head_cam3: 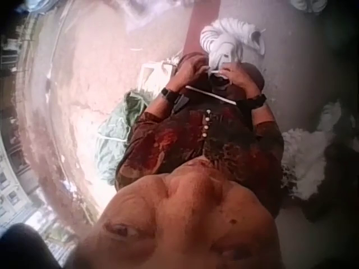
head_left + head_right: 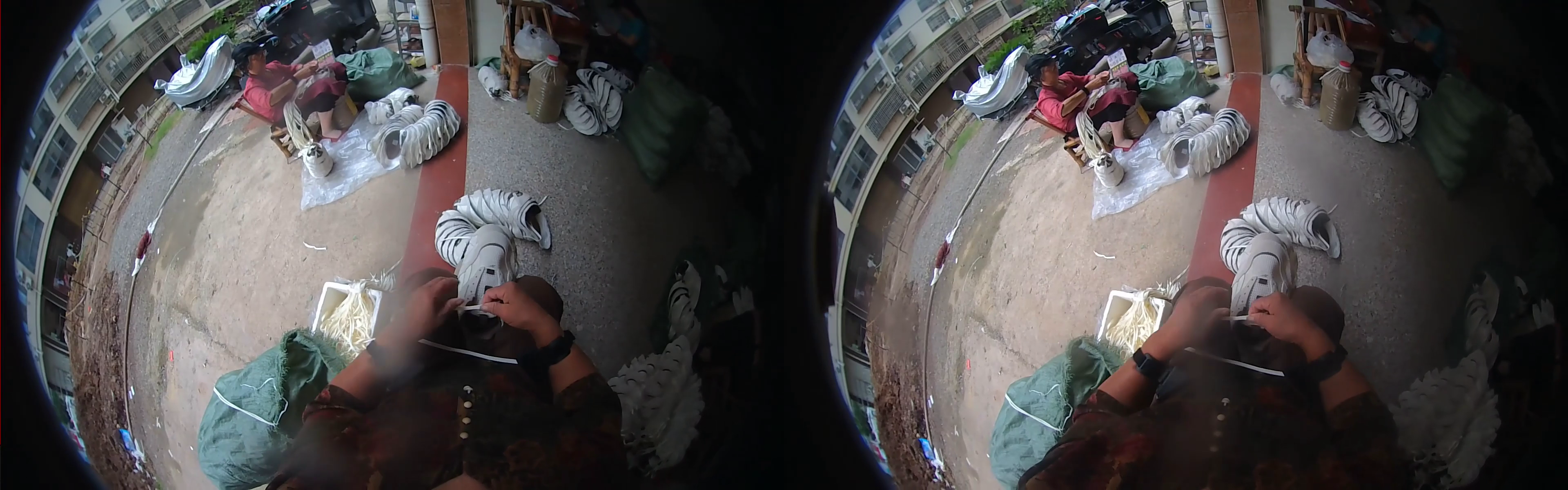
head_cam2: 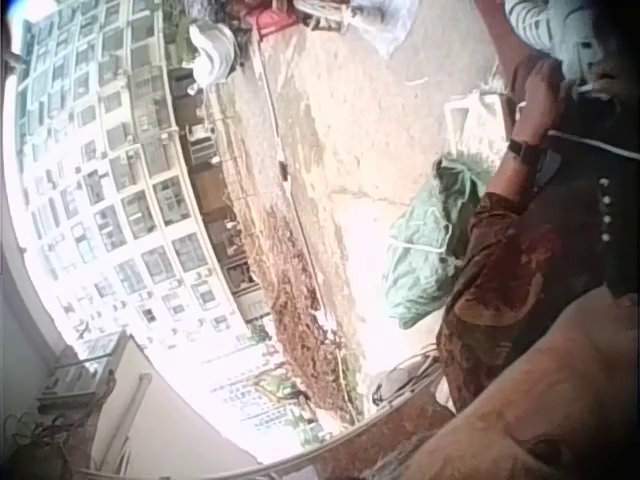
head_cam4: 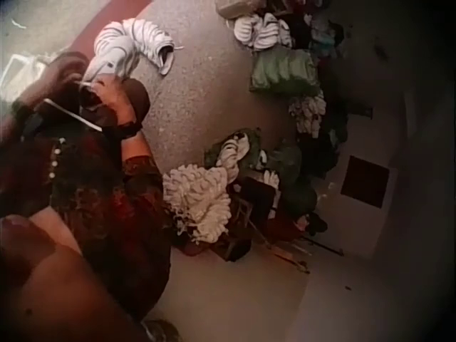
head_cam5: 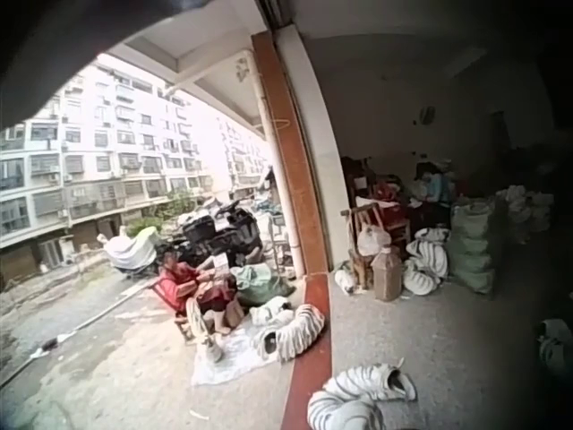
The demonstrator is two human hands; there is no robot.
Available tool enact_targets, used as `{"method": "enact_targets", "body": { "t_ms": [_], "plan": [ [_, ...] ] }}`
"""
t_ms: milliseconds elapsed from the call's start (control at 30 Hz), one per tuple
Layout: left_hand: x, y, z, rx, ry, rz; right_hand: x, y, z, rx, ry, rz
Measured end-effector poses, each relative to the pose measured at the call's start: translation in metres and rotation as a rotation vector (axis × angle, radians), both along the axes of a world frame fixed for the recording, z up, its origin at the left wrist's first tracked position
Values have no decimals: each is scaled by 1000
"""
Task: Insert laces into the eyelets of a shoe upper.
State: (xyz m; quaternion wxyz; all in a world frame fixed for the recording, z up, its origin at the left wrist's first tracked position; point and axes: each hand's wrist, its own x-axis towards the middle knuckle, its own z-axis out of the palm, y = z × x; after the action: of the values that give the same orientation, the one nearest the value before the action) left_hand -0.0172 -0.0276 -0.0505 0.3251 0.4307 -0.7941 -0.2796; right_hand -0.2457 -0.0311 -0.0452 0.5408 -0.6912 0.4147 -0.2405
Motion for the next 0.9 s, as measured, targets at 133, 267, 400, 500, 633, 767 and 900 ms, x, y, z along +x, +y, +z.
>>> {"method": "enact_targets", "body": {
  "t_ms": [133,267,400,500,633,767,900],
  "plan": [
    [-46,-22,11,356,282,-238,-6,-13,-2,-84,-52,-95],
    [-56,-44,-16,501,395,-266,-18,-21,-30,-68,-28,-245],
    [-65,-36,-55,394,382,-45,-18,-28,-70,-74,-100,-410],
    [-79,-23,-63,346,450,151,-20,-33,-71,-17,-107,-425],
    [-86,-15,-71,377,600,281,-25,-37,-72,-41,-77,-367],
    [-74,-28,-62,463,647,246,-23,-51,-76,-215,25,-391],
    [-54,-41,-72,568,730,363,-8,-53,-58,-320,250,-410]
  ]
}}
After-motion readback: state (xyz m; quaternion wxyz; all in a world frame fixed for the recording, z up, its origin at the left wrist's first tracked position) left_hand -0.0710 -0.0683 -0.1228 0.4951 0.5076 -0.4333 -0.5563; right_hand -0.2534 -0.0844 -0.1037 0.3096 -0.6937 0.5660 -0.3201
